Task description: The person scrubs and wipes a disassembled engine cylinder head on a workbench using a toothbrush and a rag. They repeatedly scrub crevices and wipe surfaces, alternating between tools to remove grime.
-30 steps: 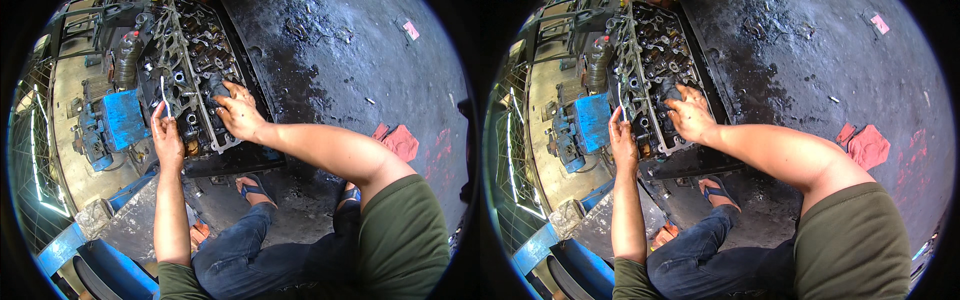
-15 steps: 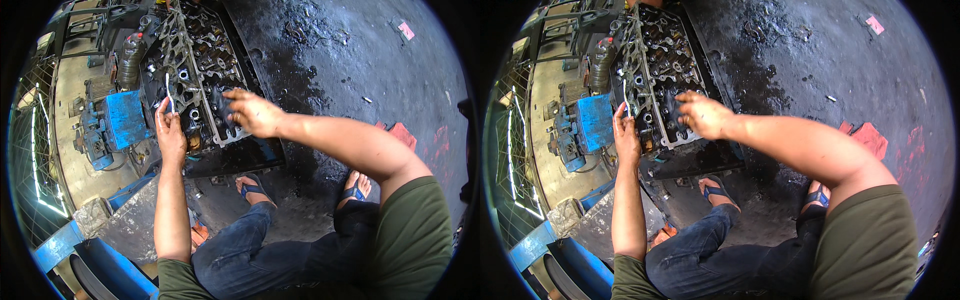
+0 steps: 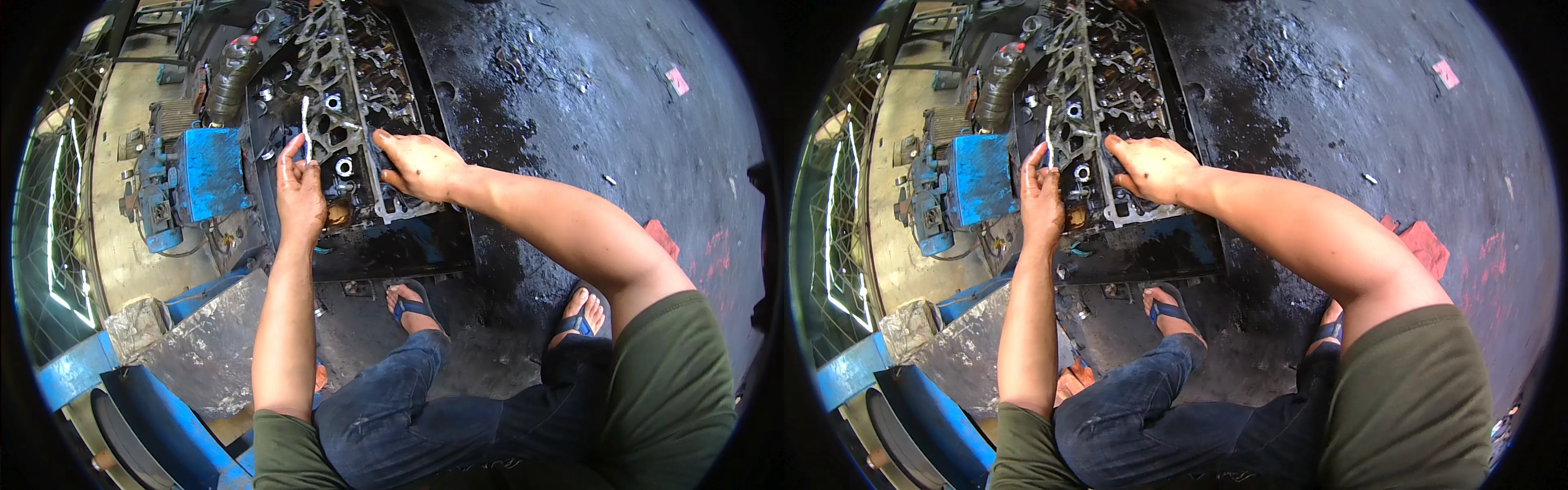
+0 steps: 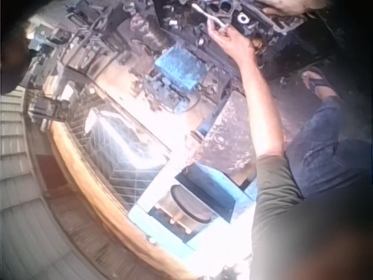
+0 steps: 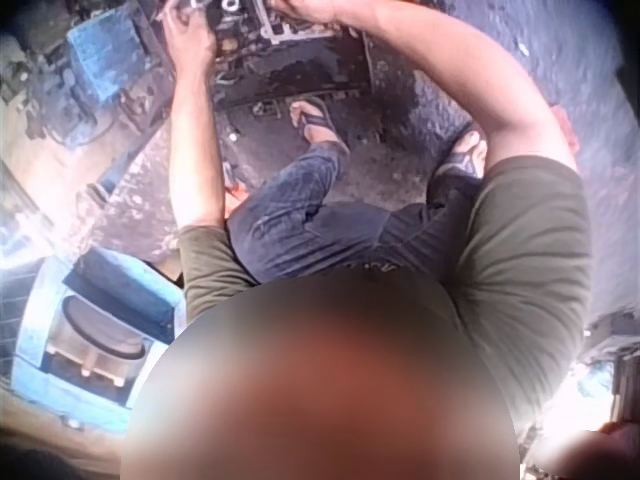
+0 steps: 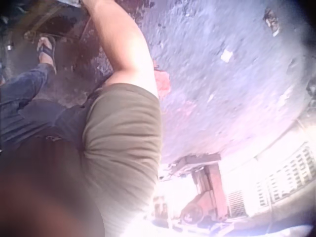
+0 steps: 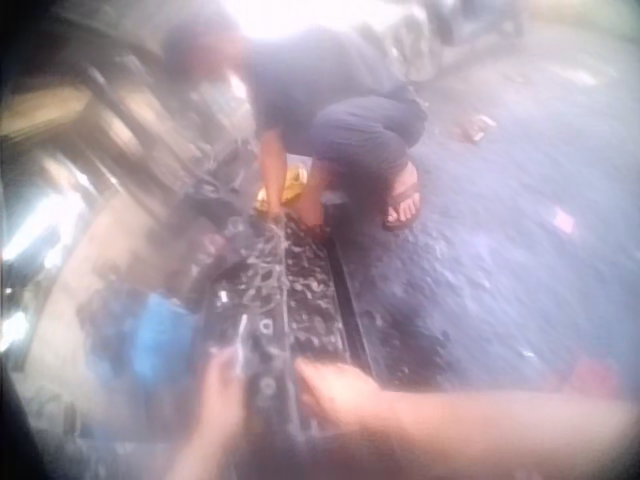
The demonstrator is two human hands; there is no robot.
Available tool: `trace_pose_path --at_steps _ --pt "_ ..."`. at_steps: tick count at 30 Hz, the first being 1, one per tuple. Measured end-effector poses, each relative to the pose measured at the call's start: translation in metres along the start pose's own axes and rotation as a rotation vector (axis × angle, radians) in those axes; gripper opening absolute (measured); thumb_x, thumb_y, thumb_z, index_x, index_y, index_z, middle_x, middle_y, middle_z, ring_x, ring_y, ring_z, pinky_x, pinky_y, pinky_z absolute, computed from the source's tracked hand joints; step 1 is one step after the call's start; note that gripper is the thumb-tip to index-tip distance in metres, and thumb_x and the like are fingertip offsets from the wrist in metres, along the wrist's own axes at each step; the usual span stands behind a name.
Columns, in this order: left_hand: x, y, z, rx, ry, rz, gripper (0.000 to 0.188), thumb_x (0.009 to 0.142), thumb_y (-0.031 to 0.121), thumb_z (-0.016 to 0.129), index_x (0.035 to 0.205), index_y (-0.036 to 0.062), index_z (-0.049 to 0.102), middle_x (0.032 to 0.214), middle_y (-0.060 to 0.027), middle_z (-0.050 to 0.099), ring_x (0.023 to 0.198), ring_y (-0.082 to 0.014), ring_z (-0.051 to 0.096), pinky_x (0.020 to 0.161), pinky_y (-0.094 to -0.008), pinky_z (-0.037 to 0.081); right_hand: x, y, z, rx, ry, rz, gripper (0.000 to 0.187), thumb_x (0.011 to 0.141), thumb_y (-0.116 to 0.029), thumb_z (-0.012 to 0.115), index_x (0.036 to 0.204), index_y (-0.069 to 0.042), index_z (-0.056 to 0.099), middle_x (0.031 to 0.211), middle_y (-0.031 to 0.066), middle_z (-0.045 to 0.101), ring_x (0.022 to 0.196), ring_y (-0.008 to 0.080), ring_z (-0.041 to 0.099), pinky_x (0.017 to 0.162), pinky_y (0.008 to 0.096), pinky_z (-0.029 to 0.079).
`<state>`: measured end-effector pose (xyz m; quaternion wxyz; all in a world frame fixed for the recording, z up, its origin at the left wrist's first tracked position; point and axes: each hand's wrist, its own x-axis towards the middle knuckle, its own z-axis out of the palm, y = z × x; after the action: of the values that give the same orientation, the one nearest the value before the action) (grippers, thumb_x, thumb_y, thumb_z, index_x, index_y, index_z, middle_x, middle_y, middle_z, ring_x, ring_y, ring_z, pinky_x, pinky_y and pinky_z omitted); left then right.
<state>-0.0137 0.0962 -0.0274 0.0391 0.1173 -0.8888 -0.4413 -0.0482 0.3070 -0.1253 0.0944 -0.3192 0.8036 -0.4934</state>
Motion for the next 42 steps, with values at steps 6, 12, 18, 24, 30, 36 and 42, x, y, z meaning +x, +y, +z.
trace_pose_path --at_steps 6,12,18,24,30,36,42 --pt "0.001 -0.007 -0.010 -0.102 -0.018 -0.132 0.043 0.107 0.001 0.055 0.149 0.0099 0.053 0.098 0.0027 0.059 0.082 -0.0041 0.050 0.072 -0.0211 0.043 -0.004 0.015 -0.050 -0.015 -0.081 -0.032 0.046 0.100 -0.026 0.067 0.138 -0.004 0.057 0.119 0.0255 0.072 0.115 0.0450 0.068 0.100 0.0521 0.054" --pt "0.010 -0.058 -0.076 -0.077 0.058 -0.111 0.041 0.110 0.007 0.055 0.151 0.0093 0.055 0.099 -0.0004 0.065 0.078 -0.0047 0.058 0.071 -0.0217 0.052 -0.006 -0.002 -0.072 0.115 0.377 -0.093 0.031 0.097 -0.019 0.071 0.123 -0.002 0.068 0.120 0.0205 0.072 0.112 0.0416 0.069 0.098 0.0462 0.055" --pt "-0.080 -0.169 -0.101 0.320 -0.101 -0.095 0.032 0.093 0.000 0.063 0.124 0.0052 0.068 0.094 -0.0100 0.069 0.083 -0.0190 0.067 0.078 -0.0342 0.055 0.006 -0.048 -0.069 0.133 0.394 -0.203 0.034 0.088 -0.012 0.077 0.120 -0.002 0.070 0.119 0.0191 0.071 0.109 0.0390 0.069 0.097 0.0447 0.055" --pt "-0.142 -0.230 -0.004 0.059 0.011 -0.286 0.036 0.087 -0.001 0.065 0.123 0.0025 0.070 0.110 -0.0160 0.072 0.096 -0.0300 0.071 0.087 -0.0393 0.057 0.042 -0.077 -0.075 -0.315 0.291 -0.125 0.048 0.082 -0.012 0.078 0.127 0.000 0.068 0.126 0.0194 0.067 0.117 0.0406 0.066 0.103 0.0467 0.053" --pt "-0.118 -0.232 0.025 -0.002 -0.108 -0.105 0.033 0.091 0.000 0.064 0.124 0.0019 0.068 0.115 -0.0176 0.070 0.104 -0.0346 0.070 0.091 -0.0403 0.057 0.123 -0.105 -0.073 -0.717 -0.217 0.184 0.044 0.078 -0.019 0.087 0.118 -0.007 0.071 0.120 0.0183 0.070 0.116 0.0387 0.068 0.104 0.0469 0.054" --pt "-0.094 -0.228 0.040 -0.127 -0.036 -0.171 0.034 0.091 0.001 0.064 0.124 0.0014 0.069 0.114 -0.0174 0.071 0.105 -0.0337 0.071 0.090 -0.0403 0.057 0.163 -0.111 -0.043 -1.055 -0.411 0.269 0.026 0.088 -0.014 0.073 0.112 -0.005 0.072 0.109 0.0156 0.077 0.103 0.0345 0.077 0.088 0.0466 0.062" --pt "-0.095 -0.232 0.046 -0.128 -0.044 -0.156 0.036 0.090 0.001 0.064 0.126 0.0023 0.069 0.116 -0.0178 0.072 0.106 -0.0331 0.071 0.092 -0.0402 0.057 0.159 -0.111 -0.040 -1.007 -0.421 0.248 0.028 0.086 -0.016 0.076 0.110 -0.002 0.072 0.103 0.0177 0.078 0.101 0.0365 0.077 0.088 0.0461 0.062"
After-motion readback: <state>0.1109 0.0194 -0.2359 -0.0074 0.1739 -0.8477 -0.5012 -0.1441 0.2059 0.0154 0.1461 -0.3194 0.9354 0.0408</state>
